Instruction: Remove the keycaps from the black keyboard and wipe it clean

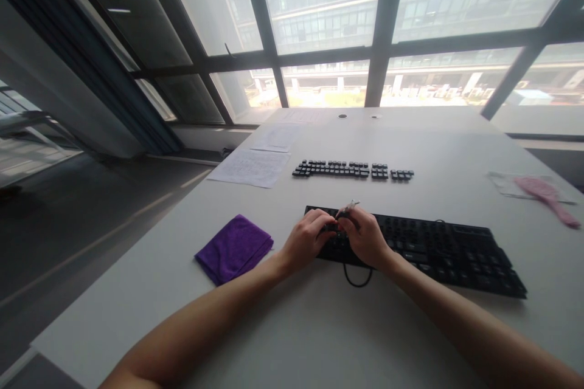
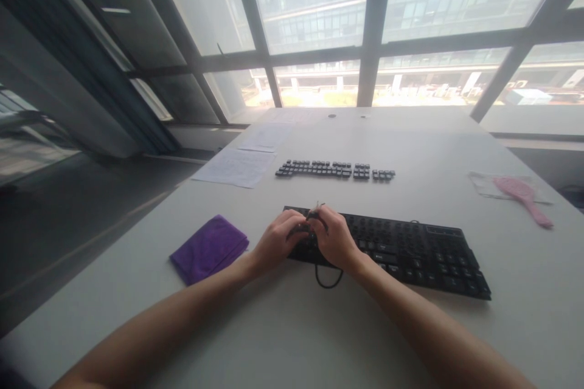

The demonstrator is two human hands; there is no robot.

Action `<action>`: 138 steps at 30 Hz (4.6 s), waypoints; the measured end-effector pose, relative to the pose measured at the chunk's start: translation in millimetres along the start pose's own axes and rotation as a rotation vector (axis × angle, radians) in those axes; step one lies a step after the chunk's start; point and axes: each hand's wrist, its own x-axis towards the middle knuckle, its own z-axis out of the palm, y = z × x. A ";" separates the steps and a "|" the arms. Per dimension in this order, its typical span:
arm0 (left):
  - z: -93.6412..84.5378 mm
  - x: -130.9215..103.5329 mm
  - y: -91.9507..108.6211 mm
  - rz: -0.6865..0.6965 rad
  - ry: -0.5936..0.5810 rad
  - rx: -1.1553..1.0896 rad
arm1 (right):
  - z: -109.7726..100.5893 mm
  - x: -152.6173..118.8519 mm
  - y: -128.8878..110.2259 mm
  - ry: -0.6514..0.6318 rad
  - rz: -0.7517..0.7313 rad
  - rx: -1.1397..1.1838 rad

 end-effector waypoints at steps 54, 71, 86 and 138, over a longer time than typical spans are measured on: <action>-13.9 108.1 -155.2 -0.203 0.281 0.421 | 6.5 2.2 5.7 0.004 0.172 0.104; -12.8 112.1 -162.5 -0.280 0.338 0.399 | 4.9 1.6 3.8 -0.002 0.151 0.120; -28.3 93.0 -89.1 -0.175 0.297 0.304 | -15.0 12.6 1.2 0.130 0.203 0.126; 12.4 10.1 4.4 0.145 0.024 0.035 | -17.6 -8.8 5.8 -0.011 0.125 0.008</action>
